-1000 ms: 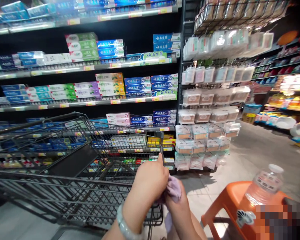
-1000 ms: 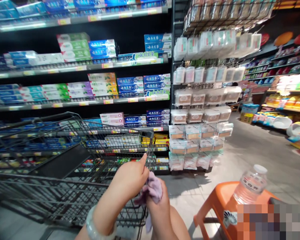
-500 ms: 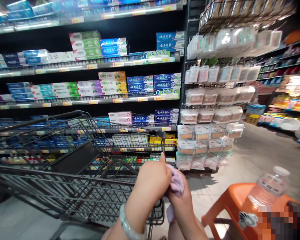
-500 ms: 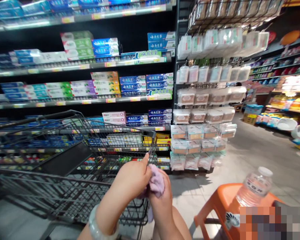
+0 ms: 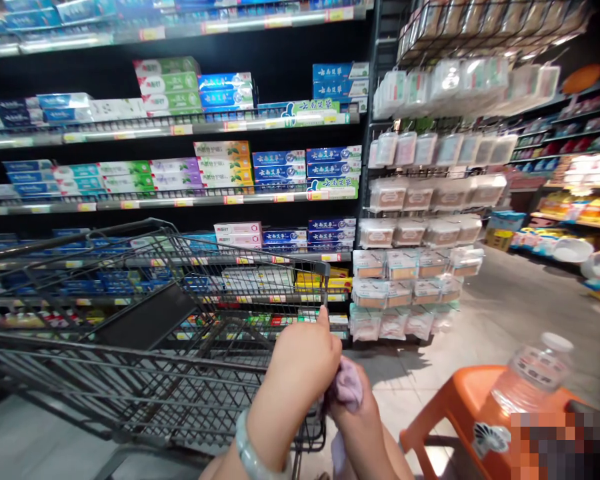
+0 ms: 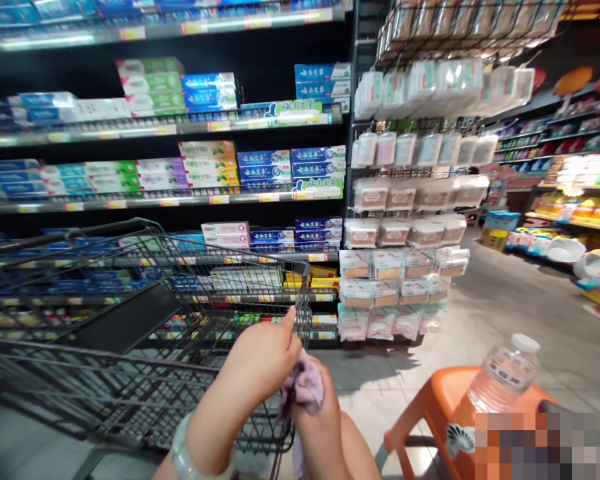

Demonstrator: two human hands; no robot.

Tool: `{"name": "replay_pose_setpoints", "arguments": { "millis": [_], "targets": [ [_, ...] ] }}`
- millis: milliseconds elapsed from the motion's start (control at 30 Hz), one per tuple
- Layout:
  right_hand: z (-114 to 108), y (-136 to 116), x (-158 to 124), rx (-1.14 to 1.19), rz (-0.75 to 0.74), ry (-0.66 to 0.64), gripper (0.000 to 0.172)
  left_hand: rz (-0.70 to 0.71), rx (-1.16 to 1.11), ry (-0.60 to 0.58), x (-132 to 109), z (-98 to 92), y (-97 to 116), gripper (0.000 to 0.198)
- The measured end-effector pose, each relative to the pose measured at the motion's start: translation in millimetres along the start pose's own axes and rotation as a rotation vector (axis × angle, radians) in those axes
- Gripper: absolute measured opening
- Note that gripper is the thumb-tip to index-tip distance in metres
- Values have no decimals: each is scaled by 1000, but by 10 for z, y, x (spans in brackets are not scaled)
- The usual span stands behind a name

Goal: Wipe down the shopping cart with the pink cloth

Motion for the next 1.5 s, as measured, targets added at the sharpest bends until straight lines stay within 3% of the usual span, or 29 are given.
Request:
{"name": "replay_pose_setpoints", "arguments": {
  "millis": [100,167,233,367,433,600,667,933,1167,1500],
  "targets": [
    [27,-324,115,-129,-151,-16,55,-2,2,29,4,-2,5,57],
    [50,-352,144,-165,-200,-36,56,8,24,37,8,-7,16,56],
    [44,-168,113,-136,-166,-47,57,10,38,29,10,-6,16,56],
    [-32,385,-24,-7,46,-29,55,17,49,13,8,14,5,57],
    [-44,428,-34,19,94,-29,53,17,41,21,6,22,-2,57],
    [16,-151,156,-39,-83,-28,58,-2,22,12,12,34,-9,56],
    [46,-264,206,-72,-128,-36,59,23,53,4,12,30,16,56],
    [35,144,120,-13,-9,-62,54,2,4,12,9,8,-4,58],
    [100,-314,373,-80,-215,10,57,26,2,-4,11,12,-6,54],
    [207,-550,670,-196,-279,-20,49,59,45,22,30,50,-11,46]
  ]
}}
Point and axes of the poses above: each hand's wrist, its own x-axis towards the middle knuckle, its own z-axis out of the palm, y = z × x, the point moved 7 cm from there along x, towards the middle knuckle, and after that the axes turned 7 degrees about -y, right-handed, at the moved point
